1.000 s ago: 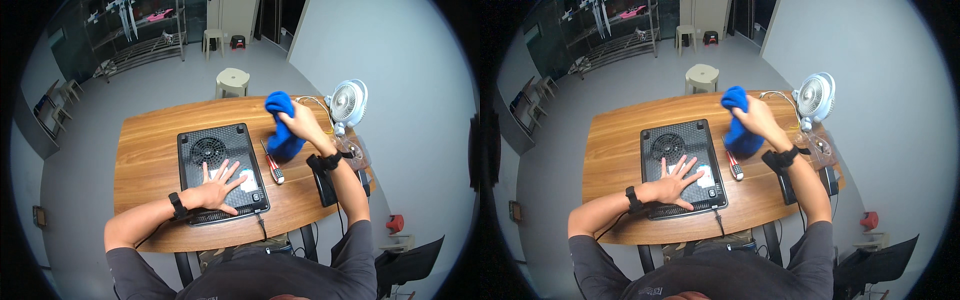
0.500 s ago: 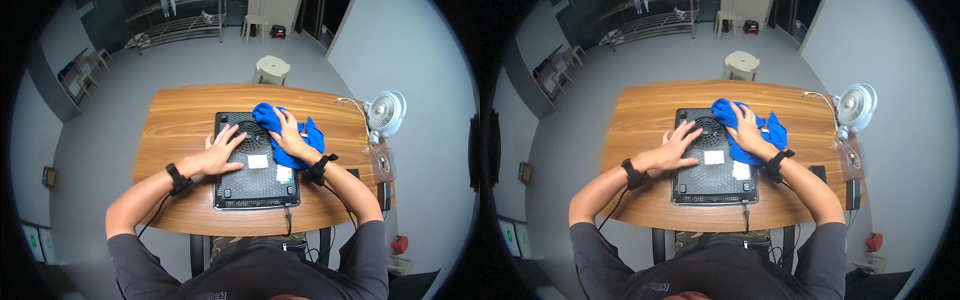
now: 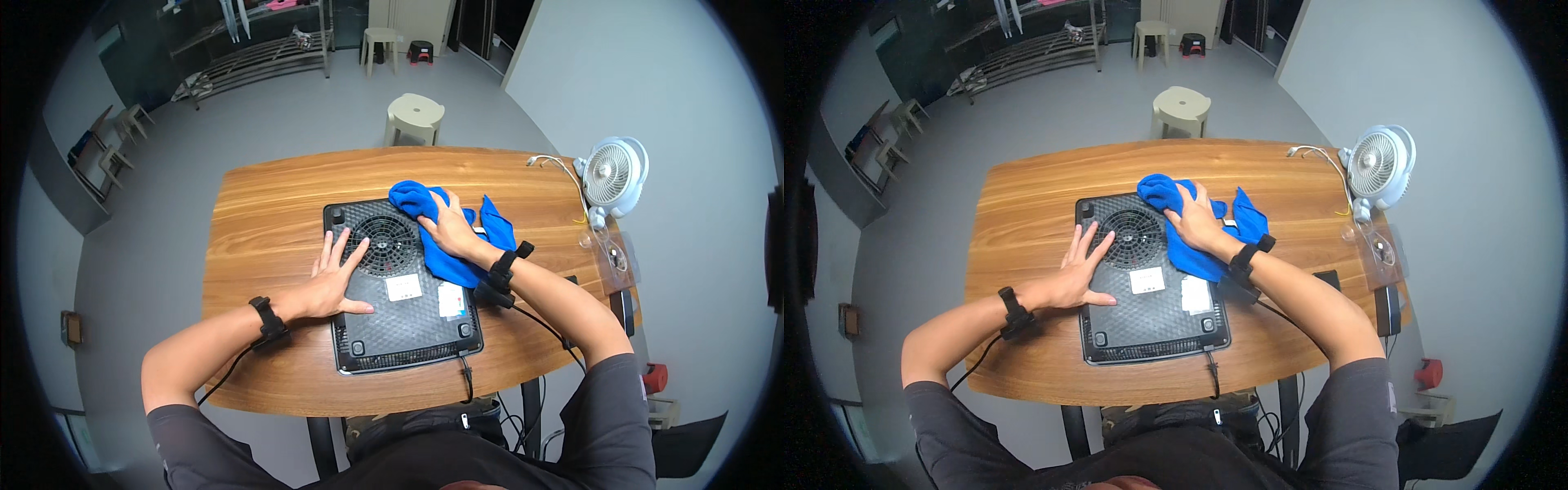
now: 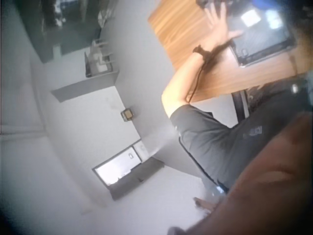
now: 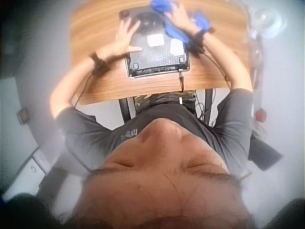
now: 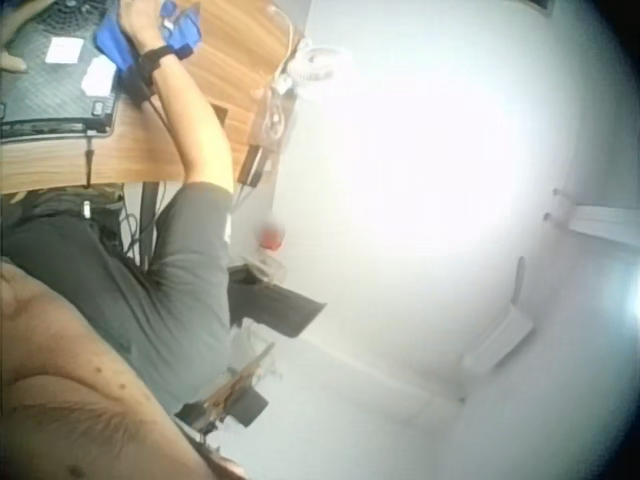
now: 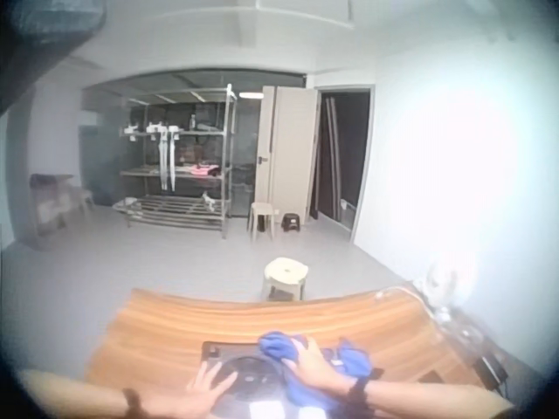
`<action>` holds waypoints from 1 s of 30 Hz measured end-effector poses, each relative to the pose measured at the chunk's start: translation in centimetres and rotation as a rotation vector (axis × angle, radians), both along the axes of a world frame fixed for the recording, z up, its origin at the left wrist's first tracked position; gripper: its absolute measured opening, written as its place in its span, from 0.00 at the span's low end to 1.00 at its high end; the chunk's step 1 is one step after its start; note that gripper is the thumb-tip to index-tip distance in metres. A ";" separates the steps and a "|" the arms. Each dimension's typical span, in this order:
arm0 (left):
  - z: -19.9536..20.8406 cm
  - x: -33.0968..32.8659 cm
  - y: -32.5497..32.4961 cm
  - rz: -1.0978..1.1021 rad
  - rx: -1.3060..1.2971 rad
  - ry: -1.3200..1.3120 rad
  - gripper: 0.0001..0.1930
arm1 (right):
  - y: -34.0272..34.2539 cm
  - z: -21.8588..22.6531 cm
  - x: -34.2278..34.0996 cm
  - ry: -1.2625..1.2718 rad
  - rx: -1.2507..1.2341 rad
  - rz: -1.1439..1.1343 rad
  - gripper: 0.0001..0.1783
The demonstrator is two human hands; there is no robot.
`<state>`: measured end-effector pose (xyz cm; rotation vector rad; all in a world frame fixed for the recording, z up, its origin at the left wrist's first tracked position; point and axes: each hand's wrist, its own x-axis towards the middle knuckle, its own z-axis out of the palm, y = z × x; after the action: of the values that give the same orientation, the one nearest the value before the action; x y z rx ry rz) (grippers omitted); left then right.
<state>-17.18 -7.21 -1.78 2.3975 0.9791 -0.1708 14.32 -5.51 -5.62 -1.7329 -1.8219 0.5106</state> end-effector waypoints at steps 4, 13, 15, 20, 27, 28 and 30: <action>-0.5 -0.1 0.1 -0.004 0.045 -0.041 0.66 | -0.5 0.3 -0.2 -0.033 0.009 -0.004 0.38; -0.6 0.2 0.1 -0.013 0.105 -0.010 0.66 | -5.0 1.6 0.0 -0.055 -0.107 0.069 0.42; -0.2 0.2 0.0 -0.007 0.091 0.005 0.66 | -6.7 1.5 0.0 -0.086 -0.105 0.131 0.43; -0.6 0.3 0.3 -0.007 0.096 -0.001 0.65 | -11.8 2.7 -2.2 -0.153 -0.021 0.146 0.42; -1.7 -0.2 0.8 -0.016 0.128 -0.026 0.65 | -13.8 3.1 -3.3 -0.184 0.018 0.177 0.40; -1.7 0.0 0.8 -0.022 0.133 -0.021 0.65 | -13.5 2.9 -3.0 -0.172 0.027 0.177 0.39; -1.5 0.1 0.9 -0.030 0.136 -0.017 0.65 | -13.0 2.3 -2.9 -0.215 0.106 0.147 0.37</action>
<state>-17.11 -6.31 -3.30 2.5336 0.9758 -0.0973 11.41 -18.55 -3.34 -1.6428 -2.0987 0.2879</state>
